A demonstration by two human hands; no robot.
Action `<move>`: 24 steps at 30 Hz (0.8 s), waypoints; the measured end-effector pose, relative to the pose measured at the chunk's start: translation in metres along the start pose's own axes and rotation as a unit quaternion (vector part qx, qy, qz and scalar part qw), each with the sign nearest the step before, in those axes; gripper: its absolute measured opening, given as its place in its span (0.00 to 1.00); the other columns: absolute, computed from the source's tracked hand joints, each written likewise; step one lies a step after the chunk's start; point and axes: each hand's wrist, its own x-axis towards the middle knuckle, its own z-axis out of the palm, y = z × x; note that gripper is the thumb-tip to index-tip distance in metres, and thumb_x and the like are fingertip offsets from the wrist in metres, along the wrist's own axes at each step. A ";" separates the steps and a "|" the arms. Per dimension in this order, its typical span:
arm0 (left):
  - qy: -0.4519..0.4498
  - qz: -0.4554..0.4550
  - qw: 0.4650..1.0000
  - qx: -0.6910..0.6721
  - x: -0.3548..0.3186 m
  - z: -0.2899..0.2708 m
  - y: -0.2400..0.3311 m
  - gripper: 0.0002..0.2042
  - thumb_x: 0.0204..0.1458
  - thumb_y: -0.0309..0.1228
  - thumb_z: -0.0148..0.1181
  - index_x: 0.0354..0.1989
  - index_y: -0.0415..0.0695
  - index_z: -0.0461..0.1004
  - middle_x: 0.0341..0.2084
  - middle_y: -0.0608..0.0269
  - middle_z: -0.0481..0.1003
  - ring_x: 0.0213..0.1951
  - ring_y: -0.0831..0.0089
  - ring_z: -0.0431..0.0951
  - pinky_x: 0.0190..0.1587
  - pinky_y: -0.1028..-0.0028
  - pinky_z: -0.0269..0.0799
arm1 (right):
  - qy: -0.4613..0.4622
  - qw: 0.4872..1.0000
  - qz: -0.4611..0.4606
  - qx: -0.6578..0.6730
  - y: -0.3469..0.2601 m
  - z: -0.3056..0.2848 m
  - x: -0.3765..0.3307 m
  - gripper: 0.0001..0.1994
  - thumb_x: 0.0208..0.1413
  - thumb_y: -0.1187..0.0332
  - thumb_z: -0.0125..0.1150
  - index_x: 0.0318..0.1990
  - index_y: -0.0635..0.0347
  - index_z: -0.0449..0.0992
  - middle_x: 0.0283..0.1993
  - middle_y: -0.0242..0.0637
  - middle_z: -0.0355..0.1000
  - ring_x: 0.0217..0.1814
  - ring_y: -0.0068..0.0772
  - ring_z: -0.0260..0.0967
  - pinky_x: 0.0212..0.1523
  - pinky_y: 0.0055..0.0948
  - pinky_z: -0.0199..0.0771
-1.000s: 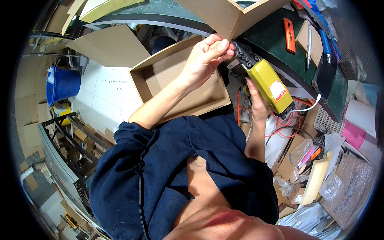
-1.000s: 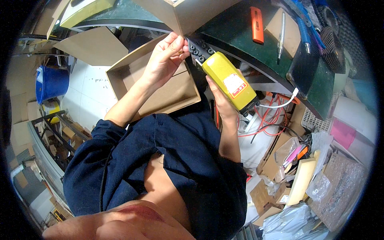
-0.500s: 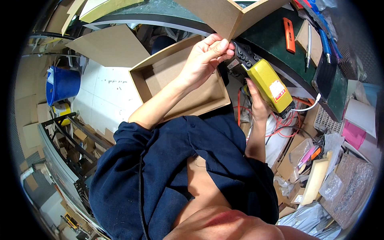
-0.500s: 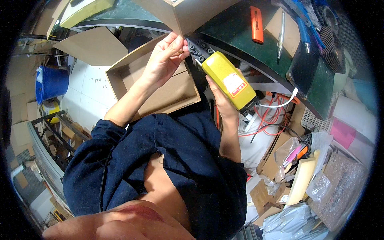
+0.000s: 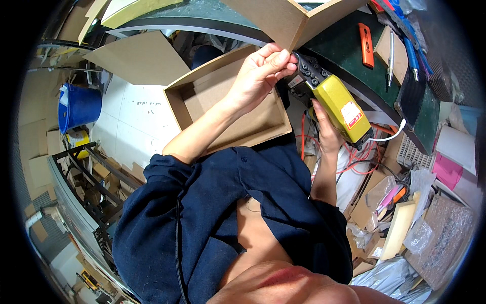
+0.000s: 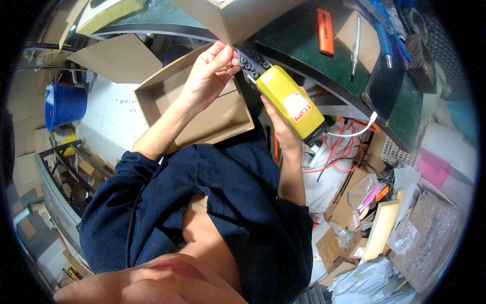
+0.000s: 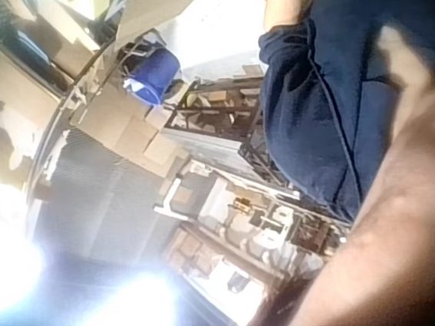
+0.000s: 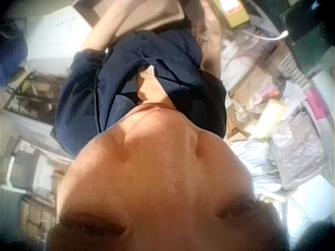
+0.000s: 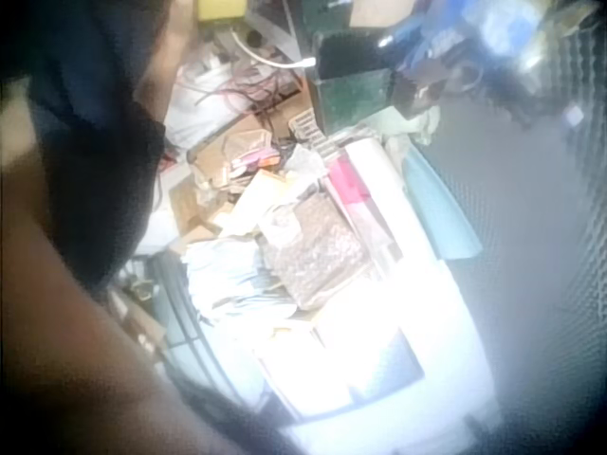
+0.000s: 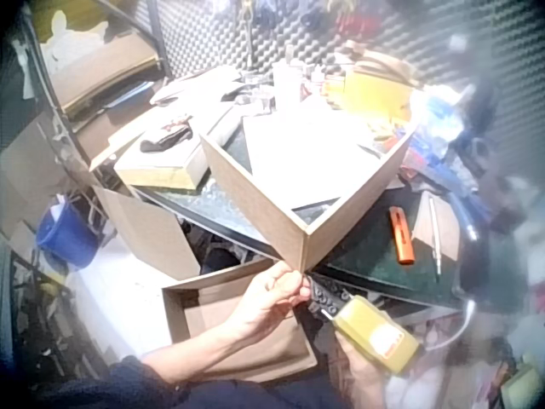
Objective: The person applies glue to the edges of a cardboard box piece using a brush, then folds the flaps to form the box structure. They secure the corners by hand and use a yellow staple gun to fasten the joints, repeating the process for multiple boxes in a workshop setting.
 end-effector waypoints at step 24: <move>0.006 -0.001 1.000 -0.007 0.000 -0.001 0.000 0.07 0.57 0.34 0.58 0.39 0.46 0.73 0.34 0.69 0.78 0.36 0.83 0.77 0.45 0.82 0.72 | -0.009 1.000 -0.003 -0.006 -0.006 0.002 0.000 0.11 0.52 0.75 0.65 0.44 0.63 0.77 0.42 0.35 0.77 0.44 0.28 0.73 0.50 0.27 0.67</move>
